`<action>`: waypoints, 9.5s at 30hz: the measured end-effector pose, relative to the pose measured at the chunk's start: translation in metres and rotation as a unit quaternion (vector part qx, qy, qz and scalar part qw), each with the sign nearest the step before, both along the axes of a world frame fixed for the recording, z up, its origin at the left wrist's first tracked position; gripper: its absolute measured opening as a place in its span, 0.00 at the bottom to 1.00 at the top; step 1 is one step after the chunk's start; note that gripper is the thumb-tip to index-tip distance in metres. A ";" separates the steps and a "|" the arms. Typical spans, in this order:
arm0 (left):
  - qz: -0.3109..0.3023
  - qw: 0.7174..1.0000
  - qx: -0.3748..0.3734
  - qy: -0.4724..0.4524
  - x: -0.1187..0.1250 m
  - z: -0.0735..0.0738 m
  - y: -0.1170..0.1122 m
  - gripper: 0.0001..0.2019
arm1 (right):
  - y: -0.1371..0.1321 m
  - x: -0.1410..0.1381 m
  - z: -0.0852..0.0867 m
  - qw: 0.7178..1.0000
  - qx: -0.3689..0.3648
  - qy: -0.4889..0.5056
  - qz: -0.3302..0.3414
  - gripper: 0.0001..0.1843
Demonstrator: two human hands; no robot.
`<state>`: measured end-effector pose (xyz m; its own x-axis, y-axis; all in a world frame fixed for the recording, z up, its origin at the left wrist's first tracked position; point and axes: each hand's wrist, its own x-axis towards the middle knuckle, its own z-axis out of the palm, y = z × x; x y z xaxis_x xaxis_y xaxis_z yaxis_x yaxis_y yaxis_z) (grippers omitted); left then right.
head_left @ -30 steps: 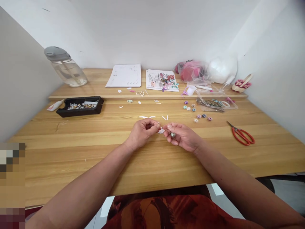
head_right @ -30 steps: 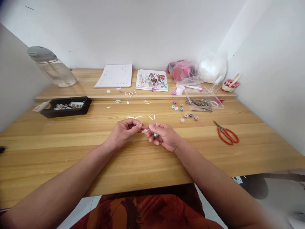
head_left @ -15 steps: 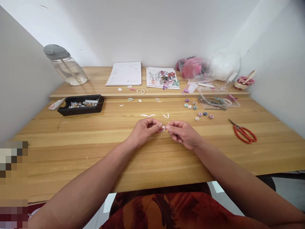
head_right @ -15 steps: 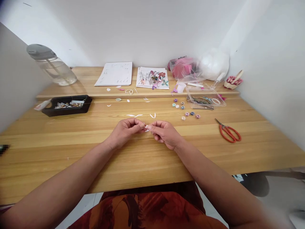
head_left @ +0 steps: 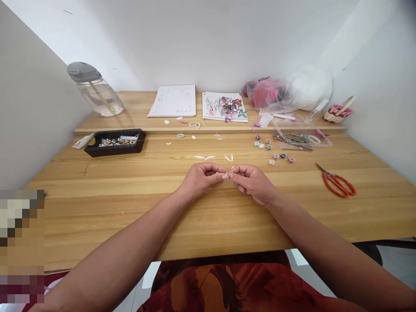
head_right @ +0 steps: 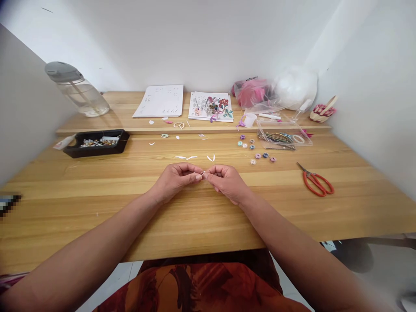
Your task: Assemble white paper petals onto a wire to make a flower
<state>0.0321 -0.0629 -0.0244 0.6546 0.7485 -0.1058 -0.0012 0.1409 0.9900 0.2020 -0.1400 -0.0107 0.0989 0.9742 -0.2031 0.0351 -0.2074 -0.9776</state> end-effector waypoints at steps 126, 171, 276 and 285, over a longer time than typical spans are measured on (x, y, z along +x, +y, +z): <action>0.034 0.997 -0.044 -0.056 -0.001 -0.003 0.006 0.17 | 0.011 -0.015 0.006 0.950 0.183 -0.248 -0.056 0.07; 0.031 0.996 0.031 -0.075 0.004 -0.005 -0.001 0.19 | 0.018 -0.005 -0.006 0.974 0.144 -0.176 -0.023 0.10; 0.026 0.998 -0.049 0.001 -0.004 0.023 0.010 0.17 | 0.019 -0.011 -0.009 0.973 0.175 -0.121 -0.086 0.12; 0.022 0.999 -0.016 0.025 -0.004 0.017 0.012 0.19 | 0.020 -0.011 -0.010 0.976 0.182 -0.095 -0.073 0.10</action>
